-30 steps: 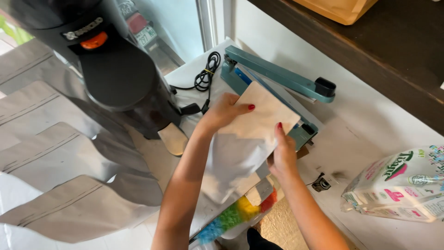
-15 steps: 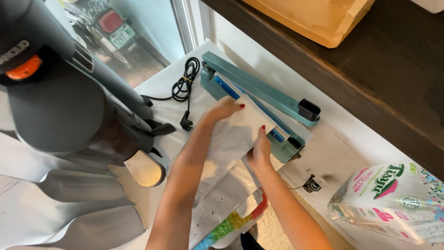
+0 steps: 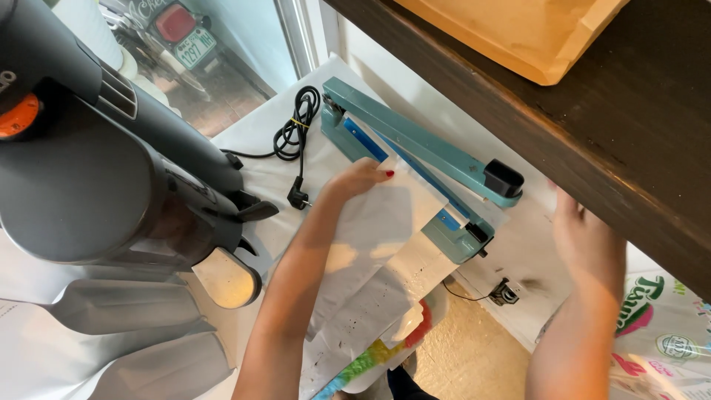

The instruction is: Folding the tops of coffee bags and sealing them with a manual heat sealer

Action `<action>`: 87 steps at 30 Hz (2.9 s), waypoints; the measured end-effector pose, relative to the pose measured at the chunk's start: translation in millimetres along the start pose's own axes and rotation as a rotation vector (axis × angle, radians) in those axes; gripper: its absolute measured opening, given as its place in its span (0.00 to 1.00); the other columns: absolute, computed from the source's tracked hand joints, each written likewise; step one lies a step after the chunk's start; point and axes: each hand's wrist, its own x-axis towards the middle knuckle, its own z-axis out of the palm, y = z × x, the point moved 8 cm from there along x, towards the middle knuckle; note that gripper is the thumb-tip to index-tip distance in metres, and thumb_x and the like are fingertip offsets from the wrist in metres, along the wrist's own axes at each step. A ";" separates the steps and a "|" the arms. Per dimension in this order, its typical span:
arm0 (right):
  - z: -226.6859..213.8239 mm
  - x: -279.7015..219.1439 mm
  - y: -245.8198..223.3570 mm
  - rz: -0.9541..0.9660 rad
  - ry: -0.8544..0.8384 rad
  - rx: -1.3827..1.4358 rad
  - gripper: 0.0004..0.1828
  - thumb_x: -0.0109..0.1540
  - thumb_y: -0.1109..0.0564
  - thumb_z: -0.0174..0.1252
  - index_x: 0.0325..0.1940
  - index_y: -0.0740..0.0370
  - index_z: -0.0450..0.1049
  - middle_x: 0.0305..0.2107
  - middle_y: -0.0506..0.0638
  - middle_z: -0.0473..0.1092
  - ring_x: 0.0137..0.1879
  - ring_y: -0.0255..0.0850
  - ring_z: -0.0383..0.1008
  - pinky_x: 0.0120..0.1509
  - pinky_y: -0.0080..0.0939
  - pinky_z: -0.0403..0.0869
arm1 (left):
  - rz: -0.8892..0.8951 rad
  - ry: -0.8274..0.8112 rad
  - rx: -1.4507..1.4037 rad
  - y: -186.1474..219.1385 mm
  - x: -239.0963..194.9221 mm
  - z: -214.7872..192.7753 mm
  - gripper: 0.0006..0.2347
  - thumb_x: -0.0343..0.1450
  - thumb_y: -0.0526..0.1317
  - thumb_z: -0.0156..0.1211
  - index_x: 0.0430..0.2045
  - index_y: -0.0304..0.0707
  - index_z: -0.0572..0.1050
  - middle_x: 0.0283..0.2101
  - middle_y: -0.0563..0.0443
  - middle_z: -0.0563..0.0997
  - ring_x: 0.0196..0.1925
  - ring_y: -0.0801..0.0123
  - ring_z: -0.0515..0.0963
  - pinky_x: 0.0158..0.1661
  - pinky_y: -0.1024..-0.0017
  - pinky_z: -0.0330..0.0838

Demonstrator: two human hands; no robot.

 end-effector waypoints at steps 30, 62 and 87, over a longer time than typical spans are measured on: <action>166.2 7.7 -6.3 -0.151 -0.621 -0.625 0.56 0.58 0.20 0.49 0.81 0.52 0.49 0.62 0.62 0.68 0.65 0.60 0.73 0.65 0.61 0.73 | -0.039 0.041 0.056 14.2 -20.8 -2.9 0.25 0.64 0.57 0.61 0.47 0.38 0.82 0.48 0.32 0.82 0.56 0.44 0.80 0.53 0.55 0.75; 14.7 -78.8 -184.5 -1.163 -0.415 -0.139 0.40 0.53 0.63 0.66 0.69 0.48 0.67 0.72 0.60 0.54 0.77 0.61 0.53 0.78 0.64 0.61 | 0.762 -0.447 -0.134 170.9 -267.4 14.7 0.10 0.71 0.39 0.63 0.43 0.34 0.78 0.45 0.50 0.85 0.46 0.67 0.85 0.47 0.71 0.80; 91.6 -176.2 -286.0 -0.743 -0.816 0.477 0.04 0.63 0.62 0.66 0.33 0.60 0.80 0.18 0.43 0.70 0.32 0.27 0.68 0.42 0.32 0.73 | 0.411 1.314 -0.405 -8.6 -491.7 20.3 0.17 0.76 0.39 0.58 0.12 0.44 0.71 0.07 0.60 0.62 0.19 0.82 0.57 0.18 0.77 0.57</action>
